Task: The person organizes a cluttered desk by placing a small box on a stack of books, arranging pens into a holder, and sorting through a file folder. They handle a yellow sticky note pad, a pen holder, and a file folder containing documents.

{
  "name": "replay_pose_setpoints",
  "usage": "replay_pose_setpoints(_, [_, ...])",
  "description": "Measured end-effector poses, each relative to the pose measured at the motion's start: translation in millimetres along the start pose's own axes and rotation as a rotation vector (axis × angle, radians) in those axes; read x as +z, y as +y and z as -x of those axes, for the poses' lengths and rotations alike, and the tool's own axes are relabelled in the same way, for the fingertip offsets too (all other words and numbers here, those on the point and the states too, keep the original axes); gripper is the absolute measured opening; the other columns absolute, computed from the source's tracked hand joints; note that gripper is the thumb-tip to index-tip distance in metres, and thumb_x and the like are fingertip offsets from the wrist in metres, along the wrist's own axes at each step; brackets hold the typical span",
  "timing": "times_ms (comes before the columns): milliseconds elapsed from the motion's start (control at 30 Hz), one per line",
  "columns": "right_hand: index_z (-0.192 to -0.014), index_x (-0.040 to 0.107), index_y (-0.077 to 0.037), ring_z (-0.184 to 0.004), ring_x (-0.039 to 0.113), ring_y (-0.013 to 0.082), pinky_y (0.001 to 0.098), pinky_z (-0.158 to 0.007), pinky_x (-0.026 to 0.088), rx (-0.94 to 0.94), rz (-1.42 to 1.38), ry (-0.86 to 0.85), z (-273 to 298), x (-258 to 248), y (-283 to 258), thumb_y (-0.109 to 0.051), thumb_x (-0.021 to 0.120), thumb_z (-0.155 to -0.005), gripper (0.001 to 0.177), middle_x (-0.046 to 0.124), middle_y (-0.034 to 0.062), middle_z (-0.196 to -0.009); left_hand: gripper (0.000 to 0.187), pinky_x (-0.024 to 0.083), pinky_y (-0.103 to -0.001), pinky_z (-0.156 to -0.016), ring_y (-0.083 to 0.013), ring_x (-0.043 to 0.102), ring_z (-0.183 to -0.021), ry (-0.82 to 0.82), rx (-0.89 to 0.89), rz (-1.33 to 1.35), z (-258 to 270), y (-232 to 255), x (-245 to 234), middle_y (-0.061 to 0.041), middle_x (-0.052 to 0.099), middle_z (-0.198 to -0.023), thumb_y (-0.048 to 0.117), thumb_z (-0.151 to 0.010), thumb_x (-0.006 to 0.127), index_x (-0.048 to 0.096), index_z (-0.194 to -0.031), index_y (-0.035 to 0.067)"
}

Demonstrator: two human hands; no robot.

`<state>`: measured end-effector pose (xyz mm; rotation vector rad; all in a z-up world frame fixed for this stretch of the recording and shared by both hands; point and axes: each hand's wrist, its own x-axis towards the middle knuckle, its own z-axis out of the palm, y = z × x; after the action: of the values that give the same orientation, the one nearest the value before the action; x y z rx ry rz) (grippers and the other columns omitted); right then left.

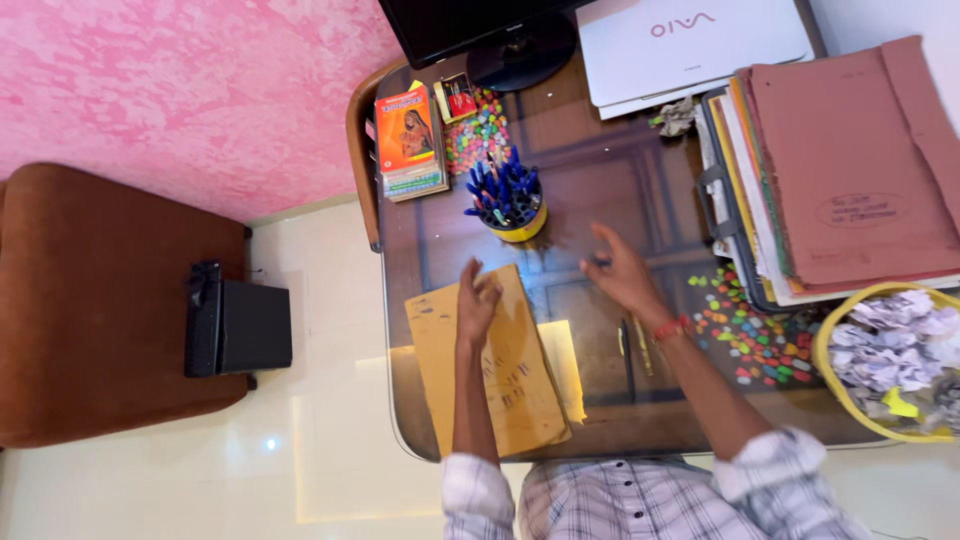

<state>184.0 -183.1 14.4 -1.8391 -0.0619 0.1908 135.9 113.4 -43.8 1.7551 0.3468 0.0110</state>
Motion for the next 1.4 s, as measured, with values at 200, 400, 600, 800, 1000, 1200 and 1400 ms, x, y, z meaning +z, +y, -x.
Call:
replay_pose_setpoints(200, [-0.157,0.032,-0.01,-0.13,0.054,0.0258,0.0341,-0.091,0.057,-0.227,-0.165,-0.076,-82,48,-42,-0.007,0.073,-0.085,0.083,0.042,0.0108,-0.157,0.075,0.055,-0.04,-0.093,-0.029,0.051,-0.136,0.01,0.131,0.123,-79,69,15,-0.013,0.049,-0.15,-0.008,-0.087,0.06,0.035,-0.155,0.011])
replay_pose_setpoints(400, [-0.138,0.065,-0.009,-0.103,0.073,0.0187,0.0326,-0.088,0.058,-0.115,0.138,0.121,-42,52,-55,-0.012,0.07,-0.098,0.04,0.075,0.0117,-0.115,0.025,0.056,-0.043,-0.085,-0.0377,0.072,-0.097,0.224,0.347,-0.377,-25,117,35,-0.022,0.073,-0.111,0.016,-0.099,0.068,0.07,-0.121,0.004])
replay_pose_setpoints(600, [-0.135,0.066,-0.004,-0.104,0.073,0.0185,0.0318,-0.088,0.058,-0.11,0.088,0.238,55,0,-69,-0.002,0.068,-0.096,0.039,0.075,0.0112,-0.119,0.021,0.057,-0.043,-0.075,-0.0367,0.071,-0.084,0.023,0.484,-0.366,82,147,54,-0.018,0.072,-0.094,0.016,-0.092,0.076,0.074,-0.109,0.004])
replay_pose_setpoints(800, [-0.145,0.045,-0.005,-0.109,0.07,0.0125,0.0253,-0.086,0.059,-0.081,-0.297,0.395,119,-68,-17,-0.004,0.066,-0.094,0.056,0.063,0.0003,-0.136,0.014,0.055,-0.042,-0.072,-0.0333,0.069,-0.081,-0.122,0.581,-0.325,180,160,54,-0.014,0.071,-0.091,0.013,-0.094,0.076,0.069,-0.102,0.003])
replay_pose_setpoints(1000, [-0.108,0.076,-0.006,-0.082,0.076,0.0224,0.0344,-0.074,0.058,0.286,0.444,0.405,161,-64,68,-0.027,0.078,-0.095,0.024,0.077,0.0125,-0.09,0.021,0.052,-0.046,-0.063,-0.0374,0.066,-0.07,-0.209,0.247,-0.497,189,103,79,-0.018,0.068,-0.08,0.022,-0.099,0.07,0.07,-0.095,0.001])
replay_pose_setpoints(1200, [-0.092,0.078,-0.008,-0.076,0.074,0.0288,0.0405,-0.068,0.057,0.292,0.596,0.337,161,-33,78,-0.029,0.079,-0.088,0.022,0.078,0.0117,-0.084,0.028,0.049,-0.047,-0.061,-0.0374,0.064,-0.062,-0.05,-0.047,-0.381,156,58,94,-0.019,0.064,-0.068,0.028,-0.101,0.063,0.066,-0.102,-0.001])
replay_pose_setpoints(1400, [-0.11,0.066,0.002,-0.078,0.075,0.016,0.0307,-0.069,0.057,0.233,0.036,0.392,175,-63,36,-0.011,0.071,-0.097,0.019,0.076,0.0108,-0.087,0.047,0.052,-0.049,-0.066,-0.0437,0.066,-0.083,0.268,0.433,-0.604,154,56,107,-0.027,0.067,-0.099,0.026,-0.092,0.067,0.054,-0.123,-0.007])
